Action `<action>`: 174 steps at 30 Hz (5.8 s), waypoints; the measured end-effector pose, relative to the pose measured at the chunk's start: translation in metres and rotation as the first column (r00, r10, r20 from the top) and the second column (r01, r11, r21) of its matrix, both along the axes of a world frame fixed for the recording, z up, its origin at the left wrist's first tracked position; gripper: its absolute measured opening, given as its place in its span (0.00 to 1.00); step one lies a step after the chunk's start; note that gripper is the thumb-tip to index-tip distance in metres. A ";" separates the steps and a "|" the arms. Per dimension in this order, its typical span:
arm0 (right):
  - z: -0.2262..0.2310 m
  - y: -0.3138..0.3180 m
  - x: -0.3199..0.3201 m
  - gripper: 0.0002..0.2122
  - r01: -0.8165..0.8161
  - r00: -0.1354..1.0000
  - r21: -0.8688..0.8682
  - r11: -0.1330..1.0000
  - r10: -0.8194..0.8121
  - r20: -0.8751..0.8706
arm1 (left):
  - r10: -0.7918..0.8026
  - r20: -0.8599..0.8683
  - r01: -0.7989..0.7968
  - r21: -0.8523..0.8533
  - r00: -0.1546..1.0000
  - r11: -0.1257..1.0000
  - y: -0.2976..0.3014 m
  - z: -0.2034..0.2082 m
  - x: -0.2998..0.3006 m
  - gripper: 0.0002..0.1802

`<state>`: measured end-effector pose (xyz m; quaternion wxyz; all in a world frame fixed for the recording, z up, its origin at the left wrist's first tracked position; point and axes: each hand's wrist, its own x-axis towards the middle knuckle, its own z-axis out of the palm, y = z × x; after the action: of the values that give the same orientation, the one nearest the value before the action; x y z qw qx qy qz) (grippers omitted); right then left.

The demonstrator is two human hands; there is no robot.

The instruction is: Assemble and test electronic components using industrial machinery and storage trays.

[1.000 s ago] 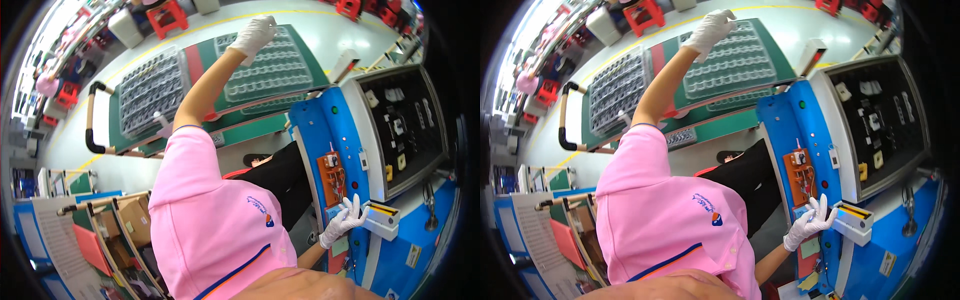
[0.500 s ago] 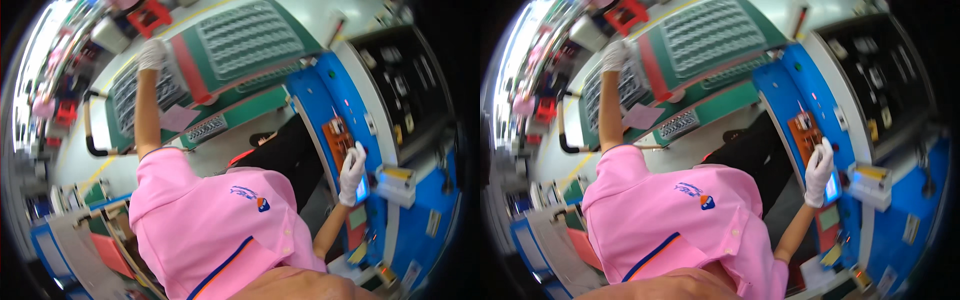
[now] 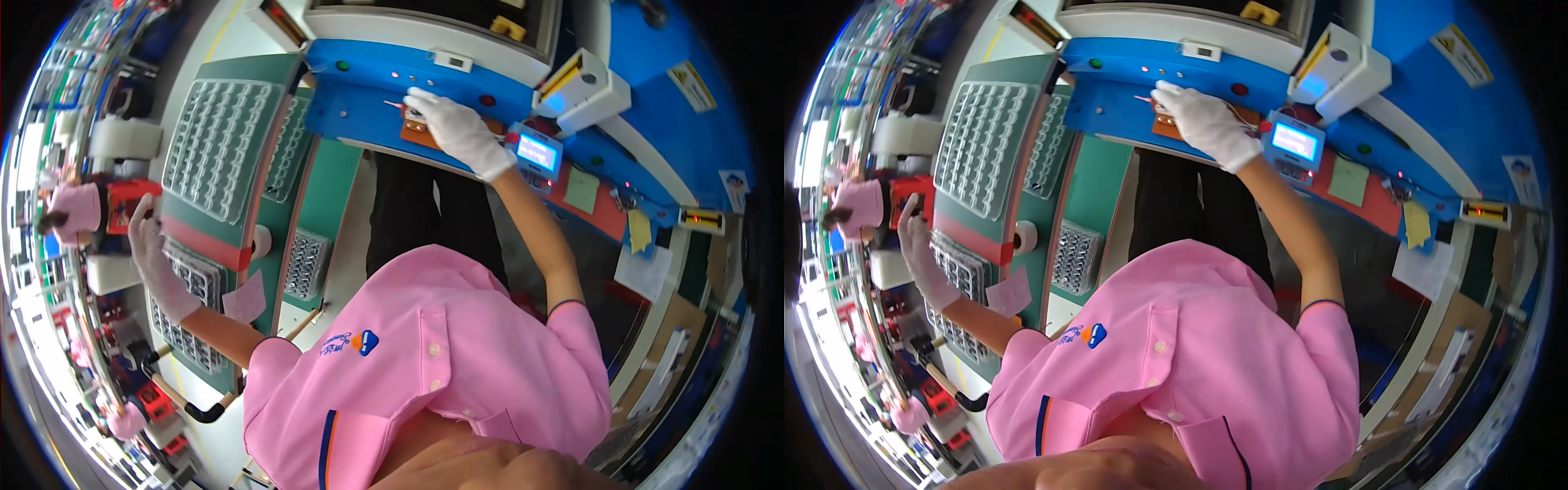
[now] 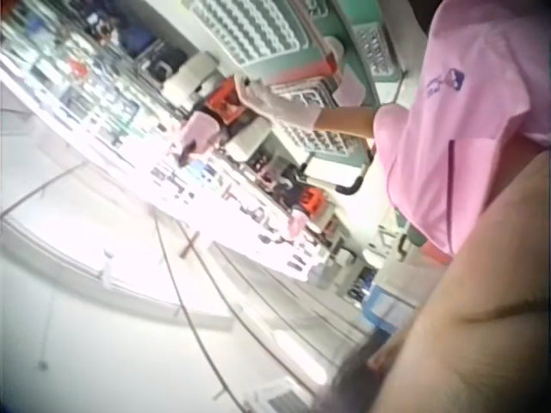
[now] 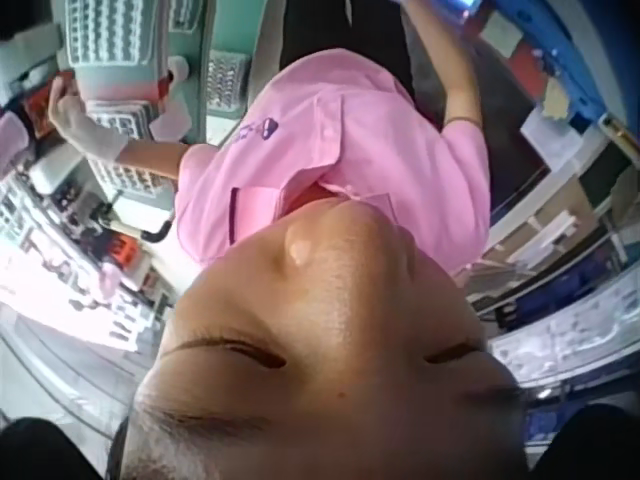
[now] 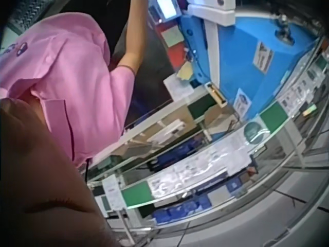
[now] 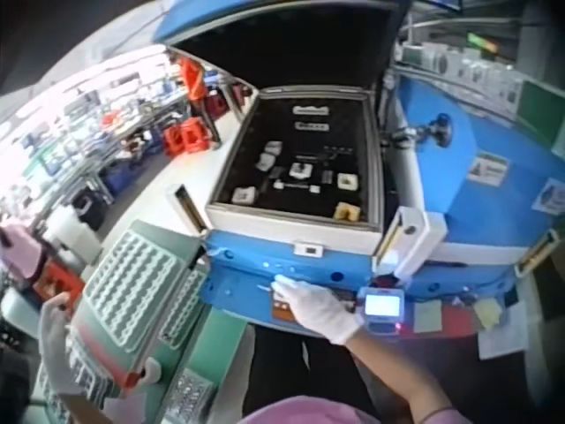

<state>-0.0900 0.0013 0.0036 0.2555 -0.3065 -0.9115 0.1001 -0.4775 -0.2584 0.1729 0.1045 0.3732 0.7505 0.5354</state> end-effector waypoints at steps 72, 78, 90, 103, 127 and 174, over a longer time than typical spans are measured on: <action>0.028 0.334 -0.004 0.12 0.574 0.514 -0.214 0.791 -0.550 -0.658 | -0.668 -0.565 0.696 -0.214 0.485 0.686 0.556 -0.101 0.239 0.11; 0.038 0.316 -0.029 0.10 0.344 0.727 -0.219 0.913 -0.407 -0.553 | -0.513 -0.160 0.510 0.541 0.843 0.669 0.547 -0.086 0.225 0.10; 0.054 0.302 -0.042 0.12 0.418 0.873 -0.060 0.906 -0.419 -0.250 | -0.514 0.052 0.331 0.710 0.856 0.622 0.563 -0.086 0.200 0.15; 0.098 0.150 -0.020 0.22 0.279 0.687 0.071 0.958 -0.147 -0.712 | -0.374 -0.079 0.374 0.395 0.924 0.840 0.318 -0.089 0.217 0.17; -0.003 0.034 0.070 0.17 0.387 0.921 0.248 0.888 -0.387 -0.050 | -0.521 -0.212 0.546 0.080 0.827 0.834 0.283 -0.173 0.166 0.10; -0.008 -0.008 0.071 0.12 -0.252 0.948 0.015 0.968 0.250 -0.195 | -0.459 0.081 0.445 0.146 0.885 0.884 0.204 -0.213 0.212 0.12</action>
<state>-0.0186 -0.0068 -0.0040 0.3272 -0.1779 -0.9130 0.1661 -0.2653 -0.0543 -0.0401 0.2456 0.5126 0.6012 0.5617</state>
